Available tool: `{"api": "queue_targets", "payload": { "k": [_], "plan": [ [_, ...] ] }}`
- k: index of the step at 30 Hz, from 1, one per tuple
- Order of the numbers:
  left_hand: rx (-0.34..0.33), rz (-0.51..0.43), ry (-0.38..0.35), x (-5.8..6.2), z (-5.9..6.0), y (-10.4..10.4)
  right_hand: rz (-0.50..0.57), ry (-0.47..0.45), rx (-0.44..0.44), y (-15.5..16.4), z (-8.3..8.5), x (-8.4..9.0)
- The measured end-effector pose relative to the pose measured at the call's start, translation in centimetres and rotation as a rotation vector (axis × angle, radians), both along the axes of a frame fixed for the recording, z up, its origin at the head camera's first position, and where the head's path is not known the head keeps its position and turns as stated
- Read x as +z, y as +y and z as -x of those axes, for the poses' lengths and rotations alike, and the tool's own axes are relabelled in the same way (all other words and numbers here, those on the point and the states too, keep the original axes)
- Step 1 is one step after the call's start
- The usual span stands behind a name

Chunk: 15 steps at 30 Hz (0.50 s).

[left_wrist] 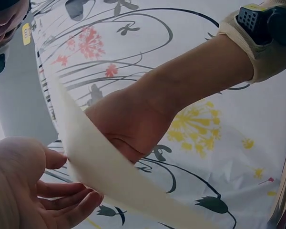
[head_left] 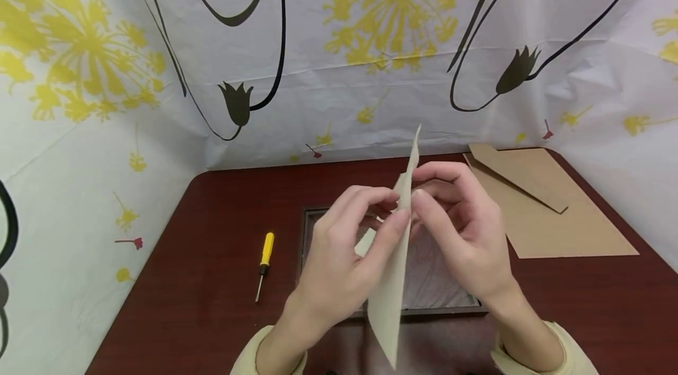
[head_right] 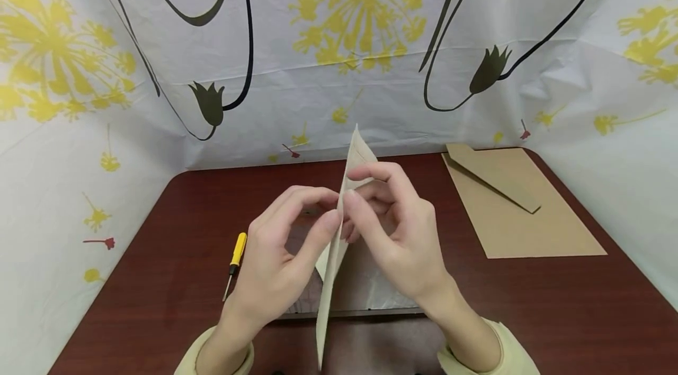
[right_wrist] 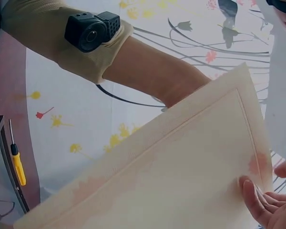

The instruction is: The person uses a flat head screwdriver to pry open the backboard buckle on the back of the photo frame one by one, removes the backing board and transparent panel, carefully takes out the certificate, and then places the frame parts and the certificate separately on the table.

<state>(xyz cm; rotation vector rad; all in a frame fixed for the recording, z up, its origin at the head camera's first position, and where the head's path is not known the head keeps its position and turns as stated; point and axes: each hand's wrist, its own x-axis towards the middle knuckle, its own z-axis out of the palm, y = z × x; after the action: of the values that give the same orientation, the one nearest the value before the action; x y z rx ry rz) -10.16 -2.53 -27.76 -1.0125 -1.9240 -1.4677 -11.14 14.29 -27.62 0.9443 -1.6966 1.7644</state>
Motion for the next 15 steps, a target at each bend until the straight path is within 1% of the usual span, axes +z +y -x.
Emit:
{"api": "queue_targets", "payload": {
  "k": [2, 4, 6, 8, 12, 15],
  "plan": [
    [-0.009, -0.008, -0.001, 0.0, 0.0, -0.1, -0.013, 0.026, 0.006, 0.0, 0.0, 0.0],
    [-0.005, -0.006, 0.0, 0.1, -0.2, -0.2, -0.037, 0.045, -0.02, 0.0, -0.1, 0.1],
    [0.007, 0.001, 0.017, 0.2, -0.2, -0.3, -0.053, 0.055, -0.036, -0.1, -0.2, 0.1],
    [0.037, 0.013, 0.046, 0.4, -0.3, -0.4, -0.066, 0.064, -0.042, -0.1, -0.2, 0.0],
    [0.12, 0.036, 0.096, 0.8, -0.2, -1.1, -0.073, 0.074, -0.01, -0.2, -0.2, 0.0],
    [0.183, 0.032, 0.127, 1.2, -0.2, -1.8, -0.1, 0.087, -0.028, -0.1, -0.1, 0.0]
  ]
}}
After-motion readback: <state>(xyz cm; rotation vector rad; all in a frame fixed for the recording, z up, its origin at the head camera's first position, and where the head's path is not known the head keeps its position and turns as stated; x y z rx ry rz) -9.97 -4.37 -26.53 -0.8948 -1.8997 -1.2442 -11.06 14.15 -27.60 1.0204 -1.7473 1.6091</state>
